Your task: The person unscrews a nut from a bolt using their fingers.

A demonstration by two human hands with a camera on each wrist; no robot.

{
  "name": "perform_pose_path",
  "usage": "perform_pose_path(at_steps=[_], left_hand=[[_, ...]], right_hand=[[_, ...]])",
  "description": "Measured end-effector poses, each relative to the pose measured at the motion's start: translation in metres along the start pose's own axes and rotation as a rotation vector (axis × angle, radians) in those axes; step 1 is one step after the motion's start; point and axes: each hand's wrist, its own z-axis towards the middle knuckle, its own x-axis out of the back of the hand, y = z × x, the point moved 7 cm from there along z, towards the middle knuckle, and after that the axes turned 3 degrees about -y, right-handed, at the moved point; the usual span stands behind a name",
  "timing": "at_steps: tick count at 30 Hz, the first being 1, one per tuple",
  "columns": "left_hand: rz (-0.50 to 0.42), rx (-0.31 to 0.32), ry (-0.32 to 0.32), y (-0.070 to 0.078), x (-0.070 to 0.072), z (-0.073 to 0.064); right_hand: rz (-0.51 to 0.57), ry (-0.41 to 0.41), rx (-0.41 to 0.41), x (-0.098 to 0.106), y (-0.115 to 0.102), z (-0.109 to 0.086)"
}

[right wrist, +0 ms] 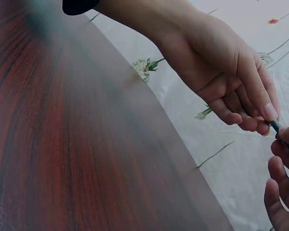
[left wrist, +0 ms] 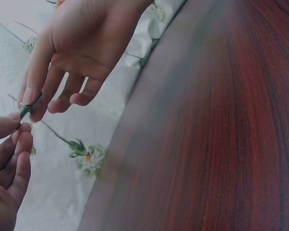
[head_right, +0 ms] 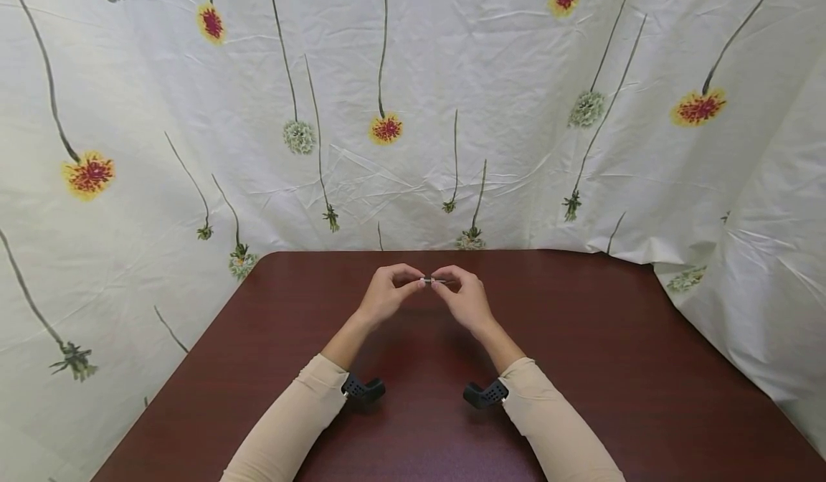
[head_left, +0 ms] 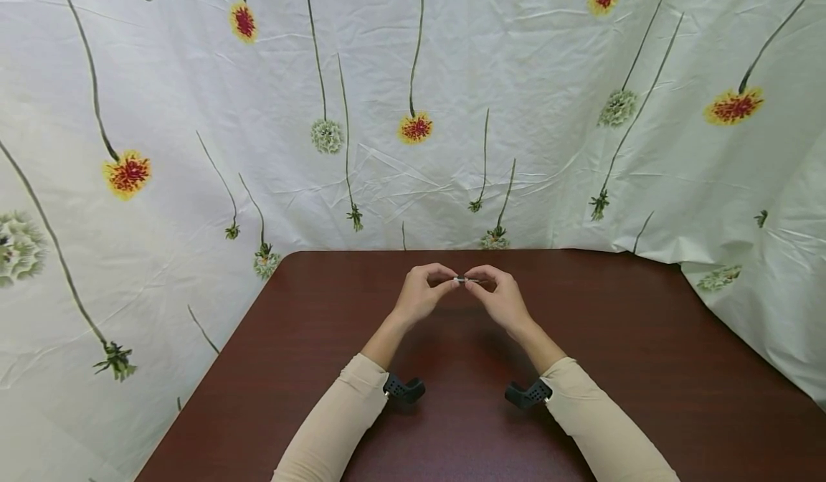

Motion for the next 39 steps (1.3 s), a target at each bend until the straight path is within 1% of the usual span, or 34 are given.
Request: perform_pose_path(at_steps=[7, 15, 20, 23, 24, 26, 27, 29, 30, 31, 33, 35, 36, 39], left_hand=[[0.009, 0.009, 0.002, -0.001, 0.000, -0.001], [0.032, 0.013, 0.000, -0.002, -0.002, 0.000], [0.028, 0.012, 0.001, -0.002, -0.001, 0.000], [0.031, 0.013, -0.002, -0.001, -0.001, 0.000], [0.031, 0.016, -0.003, -0.001, -0.001, 0.000], [0.030, 0.022, -0.007, -0.002, -0.002, 0.000], [0.030, 0.025, -0.009, -0.002, -0.002, -0.001], [0.028, 0.029, -0.010, -0.002, -0.002, -0.001], [0.025, 0.030, -0.010, -0.002, -0.002, -0.001], [0.025, 0.030, -0.011, -0.002, -0.002, -0.001], [0.023, 0.031, -0.010, -0.002, -0.002, -0.001], [0.021, 0.033, -0.012, -0.003, -0.002, -0.001], [0.021, 0.036, -0.013, -0.003, -0.003, -0.001], [0.020, 0.029, -0.014, -0.003, -0.003, -0.001]], right_hand=[[-0.006, -0.020, -0.039, -0.001, 0.005, -0.001], [0.015, -0.029, -0.001, -0.001, 0.005, 0.001], [0.021, -0.033, -0.054, -0.001, 0.007, -0.001], [0.026, -0.020, -0.059, 0.000, 0.007, -0.001], [0.017, -0.017, -0.047, 0.001, 0.000, -0.002], [0.007, -0.014, -0.022, 0.001, -0.002, -0.002], [0.007, -0.014, -0.013, 0.001, -0.007, -0.003], [-0.010, -0.014, -0.006, 0.001, -0.020, -0.007], [-0.017, -0.012, -0.007, 0.001, -0.023, -0.007], [-0.019, -0.009, -0.014, 0.000, -0.019, -0.006], [-0.028, -0.005, -0.031, -0.001, -0.020, -0.007], [-0.034, -0.001, -0.038, -0.001, -0.010, -0.004], [-0.029, 0.001, -0.039, -0.001, -0.004, -0.002], [-0.023, 0.004, -0.021, -0.001, 0.001, -0.001]])
